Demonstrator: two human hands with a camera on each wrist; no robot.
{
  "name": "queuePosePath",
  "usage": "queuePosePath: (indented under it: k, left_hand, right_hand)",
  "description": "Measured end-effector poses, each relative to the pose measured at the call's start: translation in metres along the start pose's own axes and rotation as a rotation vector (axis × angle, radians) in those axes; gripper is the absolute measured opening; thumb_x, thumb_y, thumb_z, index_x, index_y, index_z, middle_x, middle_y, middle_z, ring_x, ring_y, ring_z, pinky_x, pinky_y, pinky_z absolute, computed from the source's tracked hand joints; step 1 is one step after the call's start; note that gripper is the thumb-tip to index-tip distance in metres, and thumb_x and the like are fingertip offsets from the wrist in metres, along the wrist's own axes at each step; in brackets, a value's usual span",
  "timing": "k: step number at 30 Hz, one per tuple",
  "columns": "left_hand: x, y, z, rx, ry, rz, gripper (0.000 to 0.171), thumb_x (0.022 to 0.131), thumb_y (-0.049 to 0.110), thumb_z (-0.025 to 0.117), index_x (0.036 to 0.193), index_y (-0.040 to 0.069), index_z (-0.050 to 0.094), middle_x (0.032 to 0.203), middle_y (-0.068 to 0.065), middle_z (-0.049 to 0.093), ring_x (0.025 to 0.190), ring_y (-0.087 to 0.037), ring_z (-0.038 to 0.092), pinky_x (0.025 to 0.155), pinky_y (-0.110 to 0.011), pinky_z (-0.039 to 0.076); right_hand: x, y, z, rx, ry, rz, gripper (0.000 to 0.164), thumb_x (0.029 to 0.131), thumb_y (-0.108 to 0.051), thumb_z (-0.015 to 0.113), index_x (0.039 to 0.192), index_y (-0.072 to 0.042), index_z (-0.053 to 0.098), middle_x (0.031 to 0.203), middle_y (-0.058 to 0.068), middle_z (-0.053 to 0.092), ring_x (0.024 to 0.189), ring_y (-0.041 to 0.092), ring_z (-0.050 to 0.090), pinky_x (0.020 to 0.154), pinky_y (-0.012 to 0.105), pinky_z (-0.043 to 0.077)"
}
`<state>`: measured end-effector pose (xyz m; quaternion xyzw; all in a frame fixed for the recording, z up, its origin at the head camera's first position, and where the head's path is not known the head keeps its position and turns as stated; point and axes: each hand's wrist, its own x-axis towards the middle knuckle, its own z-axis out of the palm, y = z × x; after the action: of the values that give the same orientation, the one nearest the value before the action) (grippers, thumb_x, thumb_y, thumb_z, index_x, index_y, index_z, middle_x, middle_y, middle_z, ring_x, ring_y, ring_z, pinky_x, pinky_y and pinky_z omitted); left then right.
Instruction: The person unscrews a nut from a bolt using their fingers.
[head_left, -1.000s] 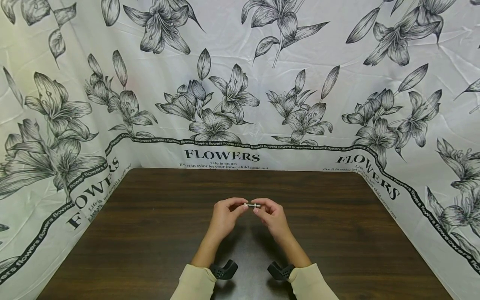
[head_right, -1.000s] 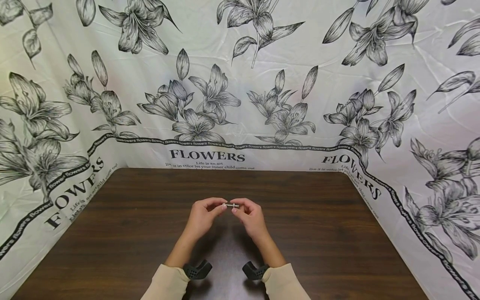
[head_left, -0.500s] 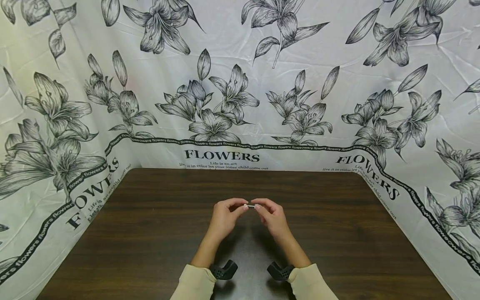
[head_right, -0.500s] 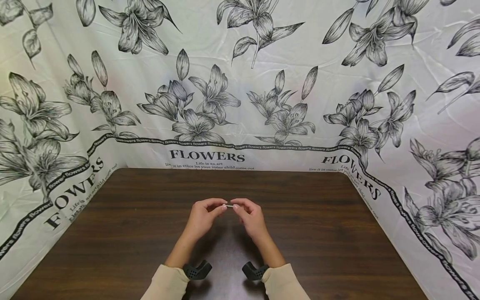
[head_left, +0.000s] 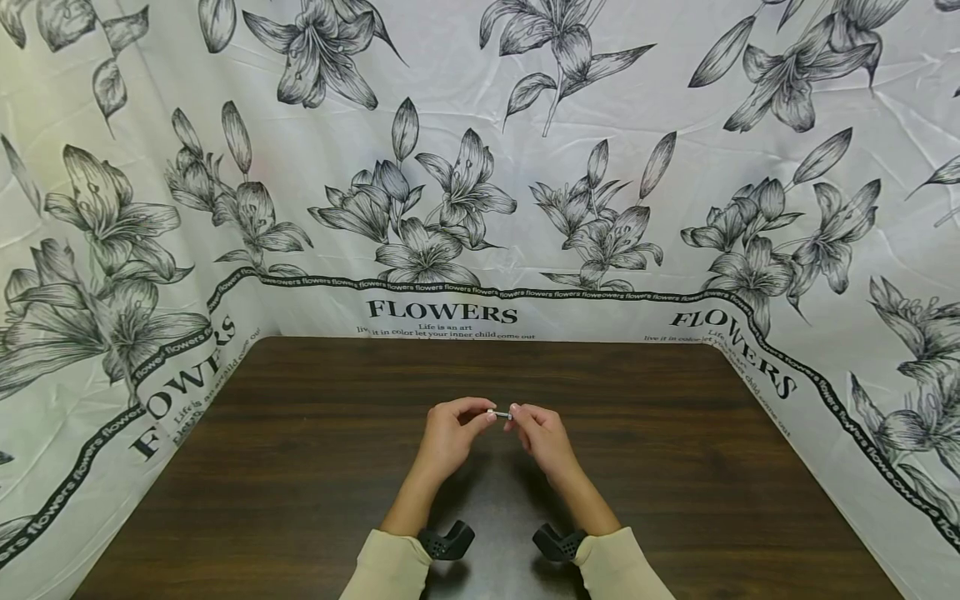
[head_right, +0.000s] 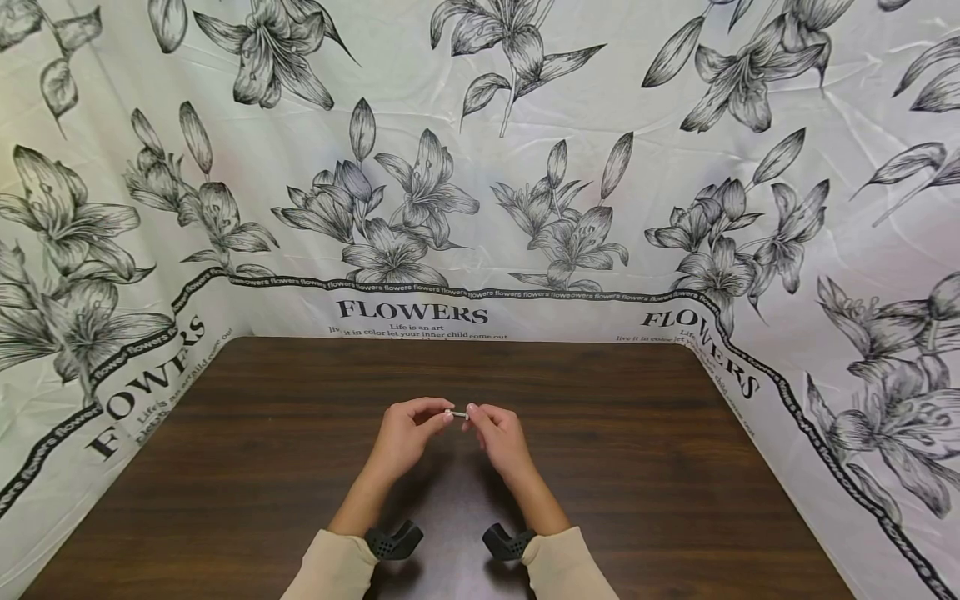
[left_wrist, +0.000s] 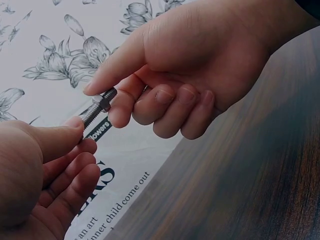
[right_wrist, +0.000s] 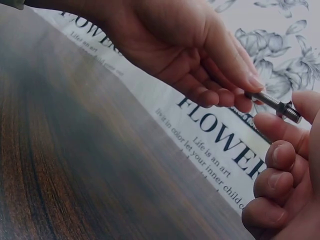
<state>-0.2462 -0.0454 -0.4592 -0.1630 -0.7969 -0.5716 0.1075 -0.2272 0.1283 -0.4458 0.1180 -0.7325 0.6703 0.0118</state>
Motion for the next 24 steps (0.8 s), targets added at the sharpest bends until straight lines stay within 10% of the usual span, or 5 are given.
queuePosePath:
  k: [24]
  left_hand:
    - [-0.0003, 0.0013, -0.0022, 0.011, 0.026, 0.017, 0.008, 0.085, 0.01, 0.075, 0.093, 0.01, 0.075, 0.081, 0.004, 0.07, 0.072, -0.011, 0.063, 0.065, -0.027, 0.052]
  right_hand:
    - [0.0014, 0.007, -0.0022, 0.125, -0.015, -0.143, 0.015, 0.091, 0.003, 0.062, 0.102, 0.014, 0.063, 0.06, -0.001, 0.046, 0.048, 0.004, 0.038, 0.046, 0.019, 0.031]
